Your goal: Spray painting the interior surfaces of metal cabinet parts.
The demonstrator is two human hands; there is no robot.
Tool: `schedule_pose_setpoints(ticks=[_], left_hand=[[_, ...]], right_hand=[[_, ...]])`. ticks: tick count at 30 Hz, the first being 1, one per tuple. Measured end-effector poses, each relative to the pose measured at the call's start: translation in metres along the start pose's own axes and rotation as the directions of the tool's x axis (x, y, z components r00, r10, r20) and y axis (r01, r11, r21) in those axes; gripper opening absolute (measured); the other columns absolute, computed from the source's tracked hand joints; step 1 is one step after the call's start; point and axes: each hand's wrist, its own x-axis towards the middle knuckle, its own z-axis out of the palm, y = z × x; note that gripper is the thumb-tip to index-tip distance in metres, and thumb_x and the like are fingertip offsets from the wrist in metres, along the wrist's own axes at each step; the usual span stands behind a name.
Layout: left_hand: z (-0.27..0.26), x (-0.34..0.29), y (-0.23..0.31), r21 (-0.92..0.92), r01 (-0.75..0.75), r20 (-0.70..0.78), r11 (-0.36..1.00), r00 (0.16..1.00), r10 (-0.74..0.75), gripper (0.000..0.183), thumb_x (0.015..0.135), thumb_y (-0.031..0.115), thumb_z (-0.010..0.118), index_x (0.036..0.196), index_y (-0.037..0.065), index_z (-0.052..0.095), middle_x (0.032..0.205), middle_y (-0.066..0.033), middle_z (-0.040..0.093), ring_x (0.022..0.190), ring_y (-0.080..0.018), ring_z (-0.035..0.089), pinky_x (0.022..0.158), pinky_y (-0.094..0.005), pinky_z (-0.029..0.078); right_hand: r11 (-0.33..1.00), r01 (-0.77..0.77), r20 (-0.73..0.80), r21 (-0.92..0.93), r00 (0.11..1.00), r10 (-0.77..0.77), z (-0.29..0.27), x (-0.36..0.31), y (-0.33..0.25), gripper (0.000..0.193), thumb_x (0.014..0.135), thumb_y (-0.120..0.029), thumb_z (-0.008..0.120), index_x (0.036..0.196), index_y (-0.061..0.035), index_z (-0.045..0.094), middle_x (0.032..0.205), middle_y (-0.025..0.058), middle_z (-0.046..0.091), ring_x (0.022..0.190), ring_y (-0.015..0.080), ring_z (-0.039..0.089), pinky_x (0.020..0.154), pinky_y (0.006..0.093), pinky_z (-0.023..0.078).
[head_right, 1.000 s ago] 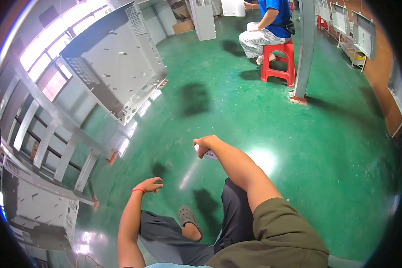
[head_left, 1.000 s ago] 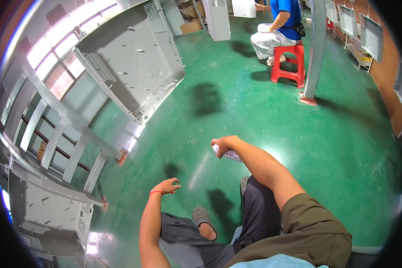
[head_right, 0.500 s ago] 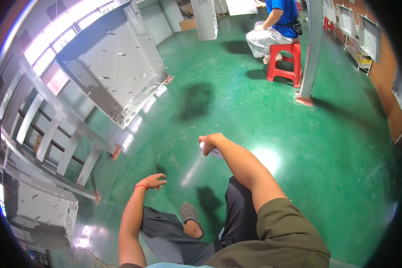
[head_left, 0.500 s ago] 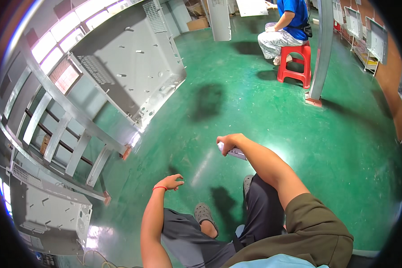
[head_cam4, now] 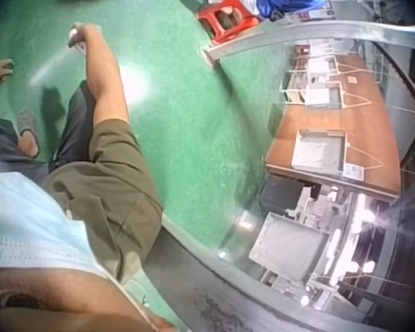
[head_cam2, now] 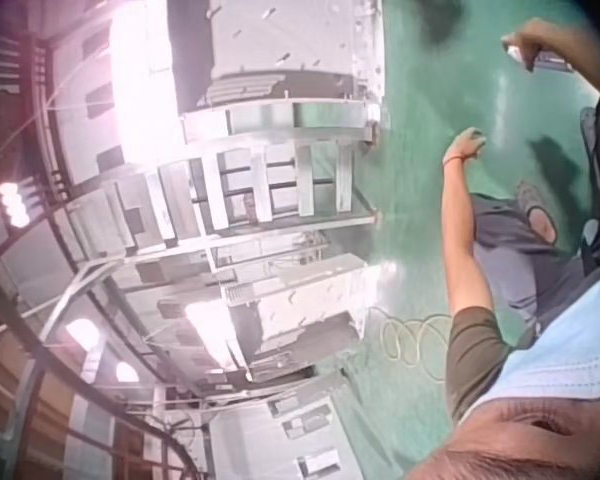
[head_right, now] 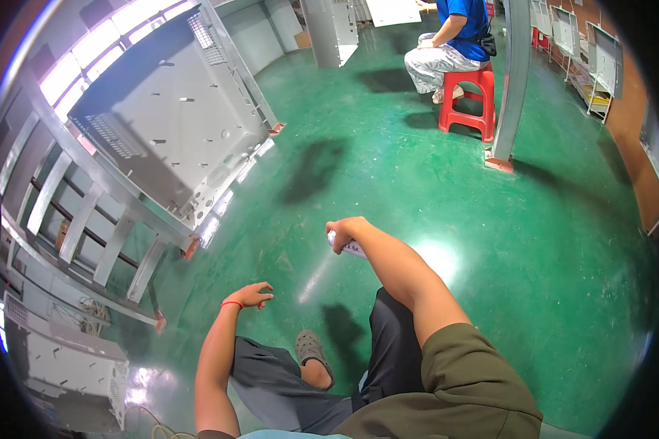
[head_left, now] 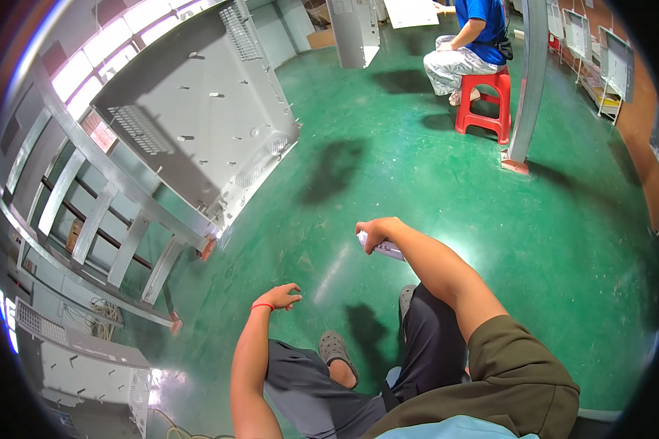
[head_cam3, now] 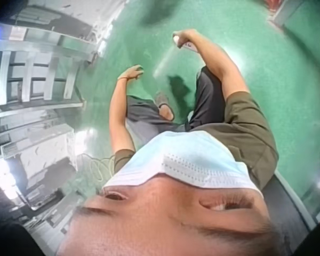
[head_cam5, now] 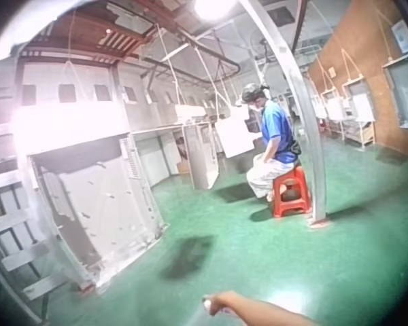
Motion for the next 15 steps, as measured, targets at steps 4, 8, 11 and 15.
schedule_pose_setpoints(ticks=[4,8,11,15], left_hand=[[-0.003,0.003,0.004,-0.02,0.013,0.0,1.0,1.0,-0.013,0.052,0.102,0.045,0.067,0.145,0.016,0.061,0.089,-0.007,0.074,0.079,-0.0158,0.071,0.08,-0.0371,0.055],[-0.009,0.011,0.011,-0.019,0.012,0.0,1.0,1.0,-0.012,0.052,0.102,0.045,0.067,0.145,0.016,0.061,0.089,-0.0067,0.074,0.078,-0.0153,0.07,0.079,-0.037,0.054],[-0.011,0.013,0.015,-0.013,0.007,-0.001,1.0,1.0,-0.007,0.051,0.102,0.045,0.067,0.145,0.017,0.061,0.089,-0.0066,0.074,0.078,-0.0153,0.07,0.078,-0.0372,0.054],[-0.015,0.016,0.026,-0.008,-0.01,-0.005,1.0,1.0,0.01,0.049,0.106,0.038,0.066,0.145,0.009,0.06,0.086,-0.0087,0.073,0.077,-0.0165,0.07,0.08,-0.0357,0.056]], right_hand=[[1.0,-0.009,0.017,-0.001,1.0,0.009,-0.005,0.005,0.003,0.096,0.073,-0.038,0.088,0.158,-0.0316,0.044,0.134,0.0114,0.072,0.113,0.0333,0.074,0.092,0.0513,0.06],[1.0,0.002,0.006,-0.001,1.0,-0.002,-0.013,0.008,0.011,0.097,0.073,-0.037,0.088,0.159,-0.0318,0.043,0.133,0.0113,0.072,0.112,0.0332,0.074,0.092,0.0513,0.06],[1.0,-0.011,0.012,-0.006,1.0,0.011,-0.017,0.006,0.014,0.098,0.073,-0.038,0.089,0.159,-0.0319,0.043,0.133,0.0111,0.072,0.112,0.0332,0.074,0.092,0.0512,0.06],[1.0,-0.026,0.018,-0.015,1.0,0.026,-0.026,0.003,0.018,0.096,0.074,-0.038,0.088,0.159,-0.0321,0.043,0.134,0.0109,0.072,0.113,0.0331,0.074,0.092,0.051,0.06]])
